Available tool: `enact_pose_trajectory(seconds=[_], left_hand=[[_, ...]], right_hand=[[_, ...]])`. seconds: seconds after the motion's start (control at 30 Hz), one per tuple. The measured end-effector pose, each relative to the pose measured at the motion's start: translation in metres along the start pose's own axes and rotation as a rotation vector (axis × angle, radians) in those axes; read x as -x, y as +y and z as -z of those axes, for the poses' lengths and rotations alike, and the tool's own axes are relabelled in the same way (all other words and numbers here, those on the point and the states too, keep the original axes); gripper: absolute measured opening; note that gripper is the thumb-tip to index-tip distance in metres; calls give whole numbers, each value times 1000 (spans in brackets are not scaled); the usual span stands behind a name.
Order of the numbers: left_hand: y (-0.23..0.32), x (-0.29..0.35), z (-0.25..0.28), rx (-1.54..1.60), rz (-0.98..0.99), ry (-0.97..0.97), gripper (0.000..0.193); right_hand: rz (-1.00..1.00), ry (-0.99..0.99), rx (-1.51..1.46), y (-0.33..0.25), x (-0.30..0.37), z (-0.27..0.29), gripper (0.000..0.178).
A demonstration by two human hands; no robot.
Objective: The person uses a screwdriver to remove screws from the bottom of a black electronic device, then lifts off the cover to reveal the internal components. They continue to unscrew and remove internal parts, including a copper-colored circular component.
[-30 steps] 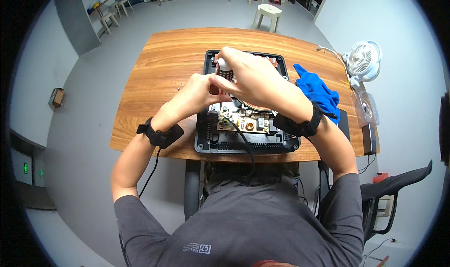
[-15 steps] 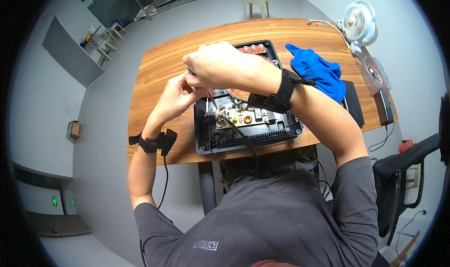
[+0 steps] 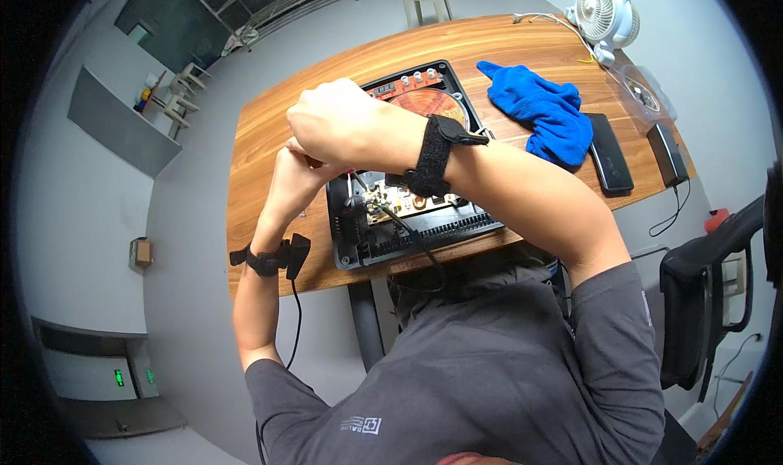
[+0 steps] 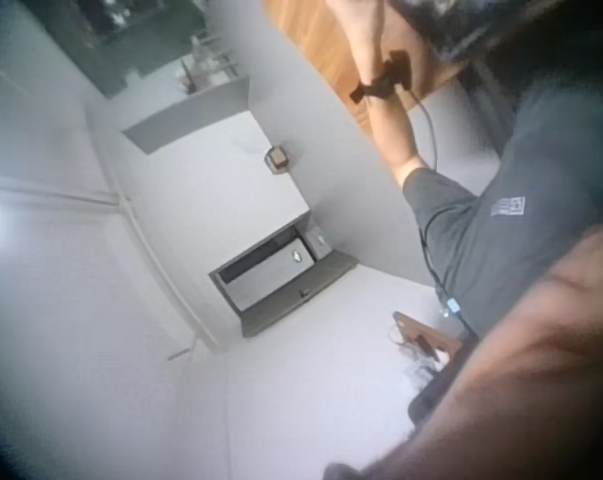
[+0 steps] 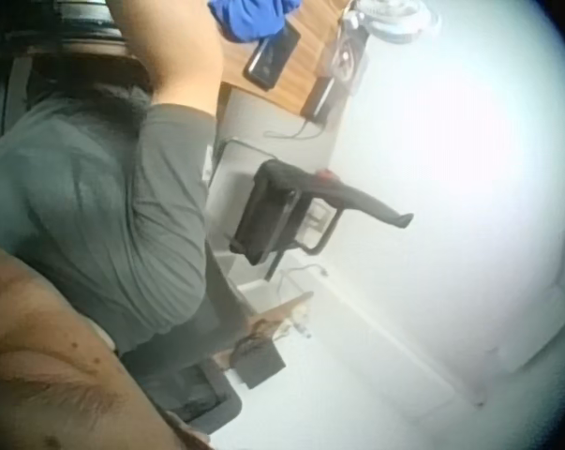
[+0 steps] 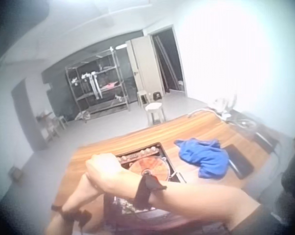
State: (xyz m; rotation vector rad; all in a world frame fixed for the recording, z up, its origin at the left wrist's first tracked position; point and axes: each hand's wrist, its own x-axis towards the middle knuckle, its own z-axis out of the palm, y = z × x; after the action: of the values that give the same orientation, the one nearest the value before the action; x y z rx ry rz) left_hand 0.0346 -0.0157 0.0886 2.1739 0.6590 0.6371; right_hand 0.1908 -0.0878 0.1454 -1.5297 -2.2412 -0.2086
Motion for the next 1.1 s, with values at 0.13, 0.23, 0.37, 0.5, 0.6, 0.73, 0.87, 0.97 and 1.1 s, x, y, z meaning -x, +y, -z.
enact_pose_trajectory(seconds=[0.13, 0.23, 0.37, 0.5, 0.6, 0.73, 0.87, 0.97, 1.1], left_hand=[[0, 0, 2, 36, 62, -58, 21], [-16, -1, 9, 130, 48, -136, 21], [-13, 3, 10, 178, 5, -111, 20], [-20, 1, 8, 46, -12, -58, 24], [-19, -1, 1, -49, -24, 26, 25], [-15, -7, 1, 27, 24, 13, 30], [-8, 0, 6, 100, -29, -29, 30], [-7, 5, 12, 153, -1, -64, 29], [-21, 2, 13, 23, 105, -54, 30]], right_hand=[[31, -53, -76, 2, -4, -2, 17], [-12, -124, -95, 3, -6, -6, 18], [-13, -232, -87, 1, -11, -5, 19], [7, -127, 4, -9, -4, 8, 18], [-15, -63, 109, -13, -8, 5, 18], [78, 32, 44, -6, -2, 0, 16], [78, 44, 49, -8, 1, -7, 25], [69, 80, -72, -2, -3, -20, 25], [3, -94, 39, -10, -9, 2, 23]])
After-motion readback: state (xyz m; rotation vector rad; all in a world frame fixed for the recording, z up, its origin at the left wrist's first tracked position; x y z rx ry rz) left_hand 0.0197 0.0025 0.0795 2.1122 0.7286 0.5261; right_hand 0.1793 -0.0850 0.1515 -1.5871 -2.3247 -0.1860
